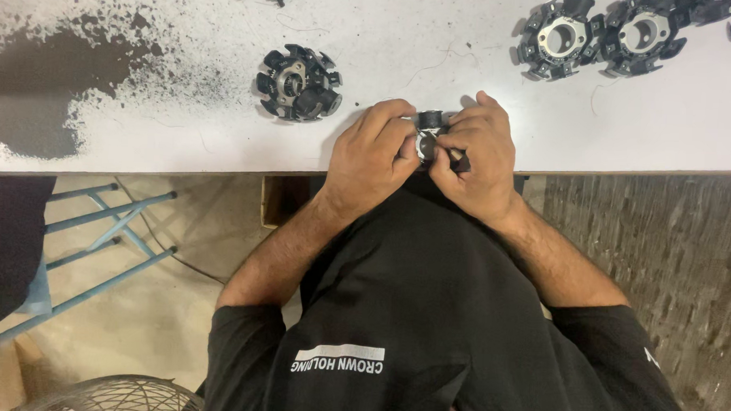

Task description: The person sits at a workbench and assembles small black plastic wheel-like components by hand, fitting small inner parts into the hub of each housing and pressing them together. Finished assemblies are placed in a growing pile on the table, and the person repeatedly picks up the next unassembled housing to continue.

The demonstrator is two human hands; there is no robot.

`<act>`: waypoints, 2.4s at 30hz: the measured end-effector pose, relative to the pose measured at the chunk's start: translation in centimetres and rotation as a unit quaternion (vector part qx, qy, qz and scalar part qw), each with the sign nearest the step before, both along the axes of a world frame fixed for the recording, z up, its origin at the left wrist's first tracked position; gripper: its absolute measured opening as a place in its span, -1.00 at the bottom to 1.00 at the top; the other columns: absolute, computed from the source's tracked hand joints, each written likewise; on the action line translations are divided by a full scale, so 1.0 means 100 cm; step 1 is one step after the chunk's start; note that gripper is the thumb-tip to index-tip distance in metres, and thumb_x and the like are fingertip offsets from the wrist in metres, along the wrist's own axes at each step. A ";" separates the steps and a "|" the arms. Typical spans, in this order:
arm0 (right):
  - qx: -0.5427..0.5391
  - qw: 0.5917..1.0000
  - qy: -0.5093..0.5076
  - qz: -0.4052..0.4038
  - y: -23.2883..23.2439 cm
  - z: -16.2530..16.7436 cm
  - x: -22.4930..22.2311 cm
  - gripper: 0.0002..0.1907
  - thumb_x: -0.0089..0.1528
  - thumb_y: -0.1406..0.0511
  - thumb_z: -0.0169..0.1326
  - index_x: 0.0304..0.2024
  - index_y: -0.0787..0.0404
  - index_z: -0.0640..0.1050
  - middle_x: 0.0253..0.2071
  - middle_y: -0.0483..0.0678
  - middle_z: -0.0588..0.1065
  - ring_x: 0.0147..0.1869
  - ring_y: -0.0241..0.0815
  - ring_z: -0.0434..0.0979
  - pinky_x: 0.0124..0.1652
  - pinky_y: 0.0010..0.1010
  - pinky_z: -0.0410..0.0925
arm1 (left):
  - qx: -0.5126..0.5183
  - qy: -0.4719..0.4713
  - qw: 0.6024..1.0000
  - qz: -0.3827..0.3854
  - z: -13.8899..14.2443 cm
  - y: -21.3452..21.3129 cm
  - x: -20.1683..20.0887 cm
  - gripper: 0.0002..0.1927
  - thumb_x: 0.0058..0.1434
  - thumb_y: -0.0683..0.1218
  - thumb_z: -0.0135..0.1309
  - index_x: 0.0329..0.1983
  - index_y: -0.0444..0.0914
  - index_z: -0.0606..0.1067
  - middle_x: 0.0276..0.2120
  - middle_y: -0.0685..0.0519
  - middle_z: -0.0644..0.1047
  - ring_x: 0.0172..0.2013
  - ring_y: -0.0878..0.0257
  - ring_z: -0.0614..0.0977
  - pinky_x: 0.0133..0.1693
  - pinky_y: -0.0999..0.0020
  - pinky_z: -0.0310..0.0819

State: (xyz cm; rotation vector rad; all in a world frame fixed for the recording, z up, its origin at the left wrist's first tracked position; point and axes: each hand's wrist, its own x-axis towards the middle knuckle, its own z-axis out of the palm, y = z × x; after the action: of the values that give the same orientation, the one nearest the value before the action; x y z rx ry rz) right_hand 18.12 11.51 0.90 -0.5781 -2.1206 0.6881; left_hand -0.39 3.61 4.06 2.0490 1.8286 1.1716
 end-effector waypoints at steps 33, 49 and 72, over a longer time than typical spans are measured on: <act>0.058 0.995 -0.081 -0.014 0.009 0.006 0.011 -0.65 0.13 0.53 0.30 -0.09 0.22 0.48 -0.11 0.04 0.46 0.12 0.11 0.50 0.37 0.18 0.24 | 0.039 0.085 0.996 -0.006 0.015 -0.017 -0.008 -0.73 0.17 -0.25 0.24 -0.14 -0.23 0.41 0.13 -0.06 0.45 0.21 0.04 0.57 0.19 0.13 0.51; 0.094 0.985 -0.041 -0.136 0.065 0.013 0.041 -0.77 0.42 0.53 0.16 0.08 0.31 0.43 0.00 0.11 0.47 0.20 0.11 0.51 0.51 0.11 0.00 | -0.061 0.088 0.994 0.011 0.030 -0.010 -0.082 0.03 0.15 0.11 0.49 0.46 -0.41 0.14 0.26 -0.24 0.34 0.23 -0.07 0.40 0.26 0.05 0.40; -0.004 0.995 -0.073 -0.065 -0.005 0.018 -0.005 -0.73 0.24 0.48 0.23 -0.06 0.24 0.47 -0.10 0.02 0.52 0.08 0.06 0.49 0.41 0.11 0.17 | -0.097 -0.012 0.995 -0.019 0.029 -0.014 -0.030 -0.83 0.21 -0.17 0.25 -0.32 -0.29 0.46 0.11 -0.14 0.45 0.18 -0.08 0.50 0.13 0.09 0.47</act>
State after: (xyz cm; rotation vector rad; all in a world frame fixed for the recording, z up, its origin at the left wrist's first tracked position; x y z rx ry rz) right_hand 17.59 10.97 2.67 -0.7835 -2.1920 0.5983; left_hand -3.44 2.24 6.92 1.9456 1.8056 0.9637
